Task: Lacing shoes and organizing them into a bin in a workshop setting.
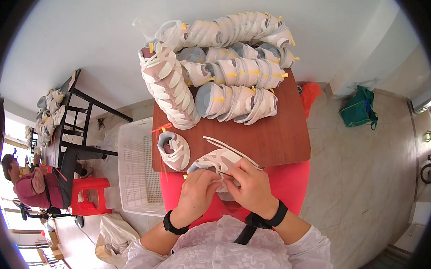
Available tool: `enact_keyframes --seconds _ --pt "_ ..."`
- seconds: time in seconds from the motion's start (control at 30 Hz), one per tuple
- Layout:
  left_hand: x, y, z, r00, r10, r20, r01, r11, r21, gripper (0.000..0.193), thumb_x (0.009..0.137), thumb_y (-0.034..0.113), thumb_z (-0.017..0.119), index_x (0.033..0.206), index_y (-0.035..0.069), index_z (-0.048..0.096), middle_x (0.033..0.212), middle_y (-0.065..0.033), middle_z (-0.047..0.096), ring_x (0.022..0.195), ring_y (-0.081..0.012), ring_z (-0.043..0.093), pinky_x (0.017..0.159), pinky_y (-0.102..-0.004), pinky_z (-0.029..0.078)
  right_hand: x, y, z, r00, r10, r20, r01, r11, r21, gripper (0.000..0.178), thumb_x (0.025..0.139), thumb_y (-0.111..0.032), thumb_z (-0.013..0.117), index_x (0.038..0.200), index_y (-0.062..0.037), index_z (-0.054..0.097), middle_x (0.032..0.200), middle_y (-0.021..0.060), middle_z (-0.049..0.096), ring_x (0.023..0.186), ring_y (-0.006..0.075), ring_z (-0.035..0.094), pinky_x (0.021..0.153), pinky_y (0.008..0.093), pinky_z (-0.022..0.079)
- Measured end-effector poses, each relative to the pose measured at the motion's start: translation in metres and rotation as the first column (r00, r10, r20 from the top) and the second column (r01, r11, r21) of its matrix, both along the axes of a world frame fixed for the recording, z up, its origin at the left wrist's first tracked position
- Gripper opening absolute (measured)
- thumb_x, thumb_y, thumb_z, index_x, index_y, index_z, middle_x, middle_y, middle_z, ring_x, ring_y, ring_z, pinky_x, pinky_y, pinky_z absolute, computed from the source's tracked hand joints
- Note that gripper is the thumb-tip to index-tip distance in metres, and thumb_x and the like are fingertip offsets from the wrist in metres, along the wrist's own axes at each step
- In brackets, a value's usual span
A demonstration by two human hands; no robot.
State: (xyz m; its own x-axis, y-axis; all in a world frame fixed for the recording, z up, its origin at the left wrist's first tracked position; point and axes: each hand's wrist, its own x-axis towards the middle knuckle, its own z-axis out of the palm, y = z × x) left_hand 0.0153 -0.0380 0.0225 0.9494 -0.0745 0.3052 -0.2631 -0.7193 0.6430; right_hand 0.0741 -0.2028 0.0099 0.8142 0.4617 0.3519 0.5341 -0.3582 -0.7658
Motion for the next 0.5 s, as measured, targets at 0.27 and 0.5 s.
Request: enact_keyframes --seconds 0.27,0.5 --pt "-0.001 0.006 0.001 0.997 -0.071 0.009 0.070 0.993 0.097 0.019 0.073 0.000 0.068 0.089 0.004 0.059 0.082 -0.0078 0.060 0.079 -0.0279 0.058 0.071 -0.0385 0.043 0.032 -0.013 0.022 0.920 0.355 0.165 -0.318 0.923 -0.216 0.021 0.070 -0.009 0.071 0.091 -0.0117 0.066 0.088 0.0014 0.052 0.065 0.0169 0.059 0.049 0.0302 0.047" --pt "-0.002 0.004 0.005 0.998 -0.052 0.028 0.051 0.998 0.028 0.018 0.074 0.001 0.069 0.088 0.004 0.058 0.081 -0.0084 0.060 0.077 -0.0285 0.058 0.071 -0.0388 0.043 0.034 -0.013 0.022 0.887 0.413 0.206 -0.352 0.894 -0.277 0.016 0.070 -0.017 0.072 0.083 -0.0112 0.065 0.085 0.0007 0.050 0.063 0.0169 0.057 0.048 0.0300 0.047"
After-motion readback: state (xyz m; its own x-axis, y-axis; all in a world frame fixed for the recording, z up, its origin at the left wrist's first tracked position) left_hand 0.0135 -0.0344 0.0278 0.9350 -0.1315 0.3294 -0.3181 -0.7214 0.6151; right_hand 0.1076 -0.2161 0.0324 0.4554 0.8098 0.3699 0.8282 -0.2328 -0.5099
